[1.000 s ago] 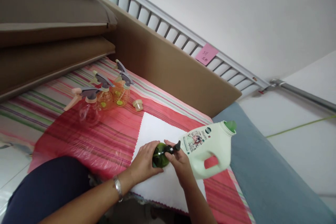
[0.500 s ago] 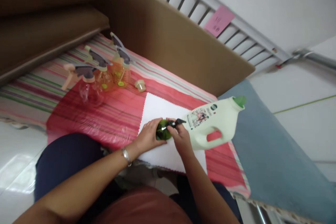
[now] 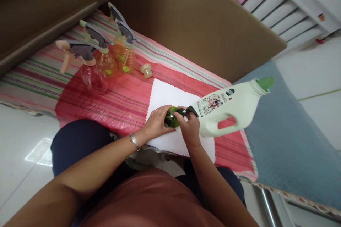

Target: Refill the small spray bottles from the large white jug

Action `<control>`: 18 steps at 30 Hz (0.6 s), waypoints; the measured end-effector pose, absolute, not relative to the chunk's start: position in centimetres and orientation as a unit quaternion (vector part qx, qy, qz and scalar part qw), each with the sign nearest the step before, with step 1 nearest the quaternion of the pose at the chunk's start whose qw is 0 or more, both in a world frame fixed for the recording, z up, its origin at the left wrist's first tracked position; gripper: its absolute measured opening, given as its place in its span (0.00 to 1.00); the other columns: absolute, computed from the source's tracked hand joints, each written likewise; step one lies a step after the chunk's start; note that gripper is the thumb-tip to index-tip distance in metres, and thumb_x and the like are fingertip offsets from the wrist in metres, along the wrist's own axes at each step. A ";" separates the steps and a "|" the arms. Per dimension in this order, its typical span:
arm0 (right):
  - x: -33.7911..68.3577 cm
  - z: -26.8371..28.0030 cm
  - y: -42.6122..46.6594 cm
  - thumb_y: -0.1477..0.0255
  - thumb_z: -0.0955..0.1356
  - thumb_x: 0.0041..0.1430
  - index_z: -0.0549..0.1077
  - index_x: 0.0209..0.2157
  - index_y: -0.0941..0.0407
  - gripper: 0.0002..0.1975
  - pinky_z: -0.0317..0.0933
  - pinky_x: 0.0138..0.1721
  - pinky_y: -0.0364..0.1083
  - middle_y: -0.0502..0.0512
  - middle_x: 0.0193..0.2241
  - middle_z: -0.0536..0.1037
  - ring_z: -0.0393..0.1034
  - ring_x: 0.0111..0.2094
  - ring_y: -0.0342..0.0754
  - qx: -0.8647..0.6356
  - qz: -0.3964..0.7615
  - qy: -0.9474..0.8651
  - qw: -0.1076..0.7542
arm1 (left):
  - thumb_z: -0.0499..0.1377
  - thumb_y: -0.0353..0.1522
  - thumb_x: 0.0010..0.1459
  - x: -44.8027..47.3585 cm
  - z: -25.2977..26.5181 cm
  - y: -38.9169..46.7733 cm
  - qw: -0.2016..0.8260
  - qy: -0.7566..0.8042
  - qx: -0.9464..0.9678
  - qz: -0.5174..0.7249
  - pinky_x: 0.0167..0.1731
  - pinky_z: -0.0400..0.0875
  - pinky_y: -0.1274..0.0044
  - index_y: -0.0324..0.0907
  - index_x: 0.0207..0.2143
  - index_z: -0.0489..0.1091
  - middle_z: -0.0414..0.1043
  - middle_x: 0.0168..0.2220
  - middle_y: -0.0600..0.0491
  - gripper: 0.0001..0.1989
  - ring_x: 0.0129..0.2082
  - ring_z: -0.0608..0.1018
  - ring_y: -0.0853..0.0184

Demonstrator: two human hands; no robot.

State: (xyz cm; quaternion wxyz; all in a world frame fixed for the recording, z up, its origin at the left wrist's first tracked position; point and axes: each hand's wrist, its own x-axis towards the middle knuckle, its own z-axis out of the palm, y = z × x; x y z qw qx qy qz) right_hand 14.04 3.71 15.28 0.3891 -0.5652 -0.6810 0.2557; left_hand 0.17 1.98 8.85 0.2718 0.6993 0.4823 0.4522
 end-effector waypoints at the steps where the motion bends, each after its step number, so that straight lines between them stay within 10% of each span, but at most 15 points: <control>1: 14.3 15.3 3.8 0.62 0.69 0.51 0.74 0.42 0.58 0.19 0.60 0.51 0.57 0.61 0.43 0.76 0.69 0.46 0.58 -0.553 0.273 -0.688 0.383 | 0.68 0.38 0.45 0.2 8.9 2.0 0.273 0.483 0.699 0.451 0.56 0.61 0.61 0.42 0.58 0.51 0.61 0.57 0.44 0.42 0.57 0.65 0.54; 18: 14.6 15.8 3.5 0.67 0.71 0.51 0.72 0.40 0.54 0.13 0.61 0.52 0.56 0.55 0.40 0.78 0.70 0.45 0.55 -0.541 0.334 -0.664 0.394 | 0.69 0.33 0.42 0.2 8.8 1.9 0.282 0.478 0.688 0.467 0.55 0.62 0.59 0.47 0.58 0.51 0.63 0.56 0.46 0.43 0.57 0.66 0.53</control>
